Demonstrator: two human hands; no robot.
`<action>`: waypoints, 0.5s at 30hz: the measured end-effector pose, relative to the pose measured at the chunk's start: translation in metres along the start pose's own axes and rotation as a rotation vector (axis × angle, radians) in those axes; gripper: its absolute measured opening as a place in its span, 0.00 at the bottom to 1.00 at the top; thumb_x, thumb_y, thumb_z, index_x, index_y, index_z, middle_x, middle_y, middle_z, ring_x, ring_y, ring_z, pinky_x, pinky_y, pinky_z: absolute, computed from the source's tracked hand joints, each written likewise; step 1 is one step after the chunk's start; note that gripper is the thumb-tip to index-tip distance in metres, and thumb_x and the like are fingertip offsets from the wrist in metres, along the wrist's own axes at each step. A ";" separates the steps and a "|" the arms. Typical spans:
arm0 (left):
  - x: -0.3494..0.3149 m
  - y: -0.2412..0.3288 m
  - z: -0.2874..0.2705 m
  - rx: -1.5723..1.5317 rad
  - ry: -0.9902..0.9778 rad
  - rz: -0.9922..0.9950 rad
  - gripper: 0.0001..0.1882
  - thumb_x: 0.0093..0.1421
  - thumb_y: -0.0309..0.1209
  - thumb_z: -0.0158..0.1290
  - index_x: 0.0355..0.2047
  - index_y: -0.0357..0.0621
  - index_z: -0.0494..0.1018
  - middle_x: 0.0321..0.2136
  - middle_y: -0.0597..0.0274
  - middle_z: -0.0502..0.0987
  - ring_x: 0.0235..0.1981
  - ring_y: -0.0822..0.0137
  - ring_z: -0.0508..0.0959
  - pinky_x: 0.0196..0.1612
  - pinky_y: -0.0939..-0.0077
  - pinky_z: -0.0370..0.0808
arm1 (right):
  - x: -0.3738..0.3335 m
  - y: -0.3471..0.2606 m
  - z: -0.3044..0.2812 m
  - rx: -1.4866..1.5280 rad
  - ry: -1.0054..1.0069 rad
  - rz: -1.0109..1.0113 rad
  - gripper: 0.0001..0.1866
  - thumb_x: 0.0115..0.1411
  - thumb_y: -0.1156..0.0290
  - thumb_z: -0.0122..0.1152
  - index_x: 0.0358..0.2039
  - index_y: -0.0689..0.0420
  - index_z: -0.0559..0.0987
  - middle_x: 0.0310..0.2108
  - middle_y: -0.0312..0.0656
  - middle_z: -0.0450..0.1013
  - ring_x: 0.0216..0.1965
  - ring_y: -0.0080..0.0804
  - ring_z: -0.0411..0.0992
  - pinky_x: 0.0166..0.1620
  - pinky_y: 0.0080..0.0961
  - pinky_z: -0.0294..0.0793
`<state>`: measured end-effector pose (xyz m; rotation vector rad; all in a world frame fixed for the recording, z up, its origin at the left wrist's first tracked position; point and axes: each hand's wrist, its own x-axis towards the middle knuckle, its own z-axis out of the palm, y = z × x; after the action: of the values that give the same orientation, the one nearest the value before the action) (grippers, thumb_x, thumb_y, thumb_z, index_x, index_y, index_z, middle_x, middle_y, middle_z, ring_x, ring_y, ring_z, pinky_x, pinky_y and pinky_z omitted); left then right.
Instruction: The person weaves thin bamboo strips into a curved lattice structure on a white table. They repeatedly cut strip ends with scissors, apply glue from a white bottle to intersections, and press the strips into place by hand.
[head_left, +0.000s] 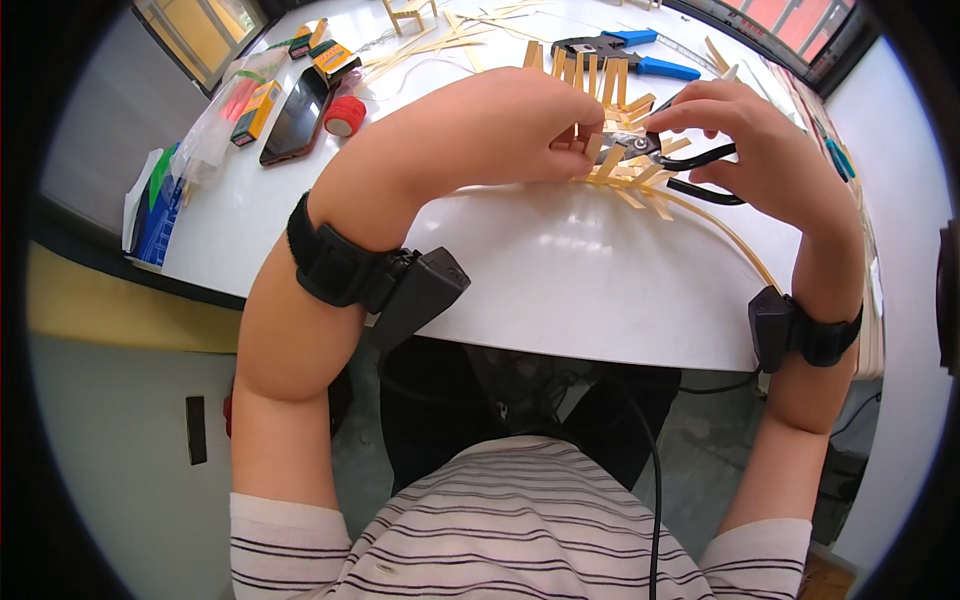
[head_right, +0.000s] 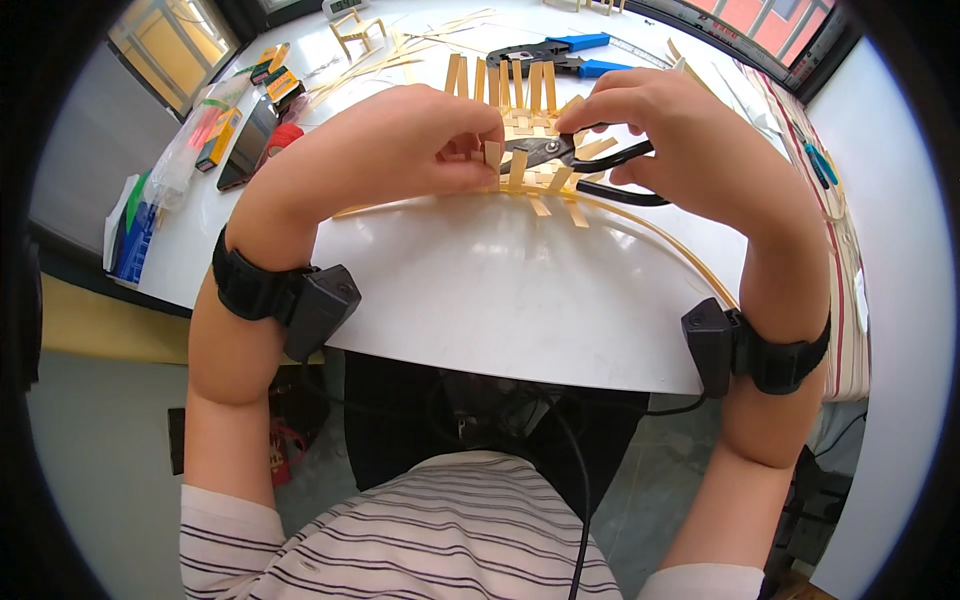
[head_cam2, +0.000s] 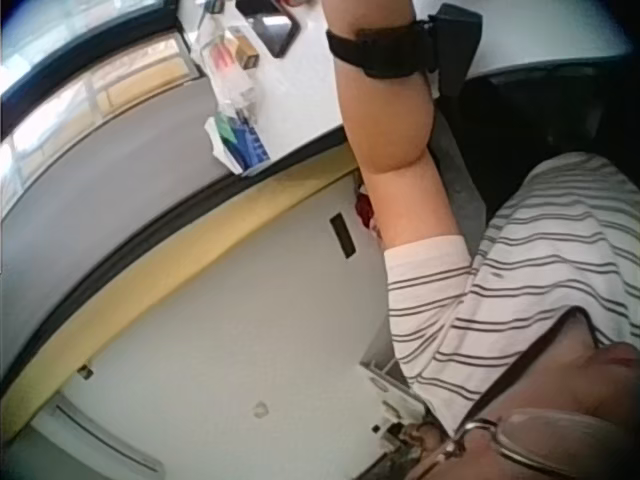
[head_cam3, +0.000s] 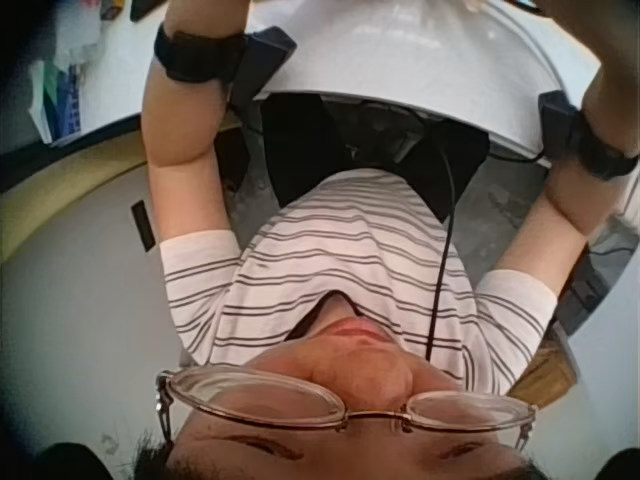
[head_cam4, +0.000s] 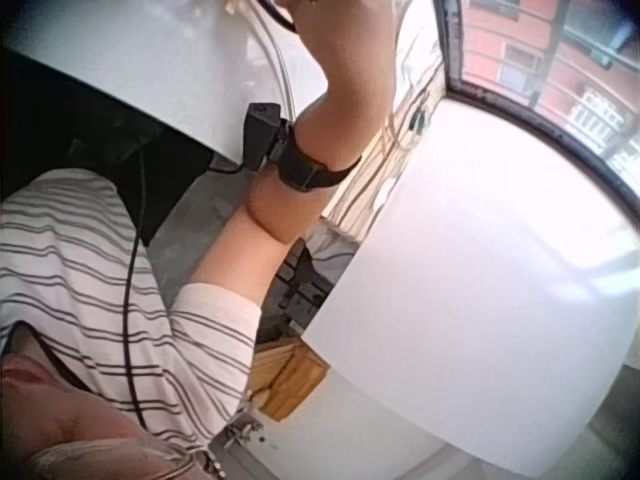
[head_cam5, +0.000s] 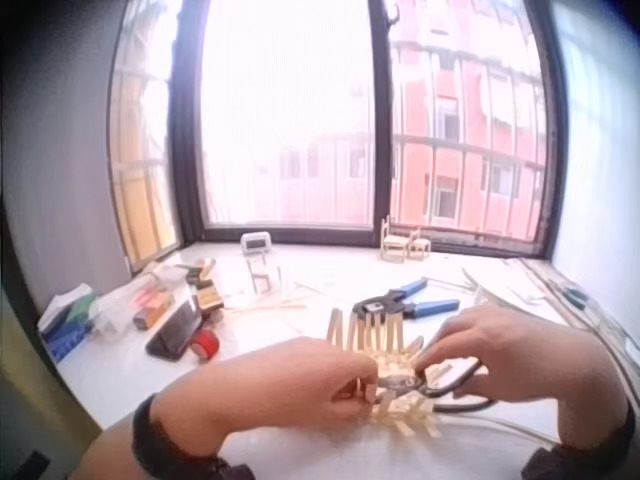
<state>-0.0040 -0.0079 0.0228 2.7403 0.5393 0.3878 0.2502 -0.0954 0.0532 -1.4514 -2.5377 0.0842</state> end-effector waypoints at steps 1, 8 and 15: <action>0.000 0.000 0.000 -0.006 -0.005 -0.009 0.08 0.59 0.31 0.60 0.35 0.40 0.77 0.26 0.55 0.80 0.28 0.56 0.79 0.34 0.68 0.75 | -0.001 -0.001 0.002 -0.001 0.001 -0.012 0.30 0.45 0.88 0.72 0.51 0.53 0.82 0.47 0.39 0.75 0.49 0.39 0.73 0.50 0.30 0.78; 0.000 0.000 0.002 -0.018 0.005 -0.017 0.07 0.59 0.31 0.60 0.34 0.40 0.76 0.25 0.56 0.80 0.27 0.57 0.79 0.34 0.69 0.75 | -0.005 0.001 0.007 0.025 0.026 -0.025 0.25 0.48 0.87 0.71 0.49 0.56 0.82 0.42 0.41 0.77 0.46 0.39 0.75 0.48 0.33 0.78; 0.001 0.001 0.000 -0.017 -0.033 -0.053 0.08 0.59 0.30 0.60 0.35 0.39 0.76 0.26 0.55 0.80 0.28 0.57 0.80 0.35 0.69 0.76 | -0.008 0.003 0.005 0.061 0.020 -0.019 0.26 0.47 0.86 0.72 0.48 0.54 0.82 0.42 0.39 0.77 0.47 0.39 0.74 0.48 0.33 0.78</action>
<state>-0.0026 -0.0087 0.0234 2.7046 0.5963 0.3317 0.2557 -0.1001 0.0463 -1.3981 -2.5100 0.1421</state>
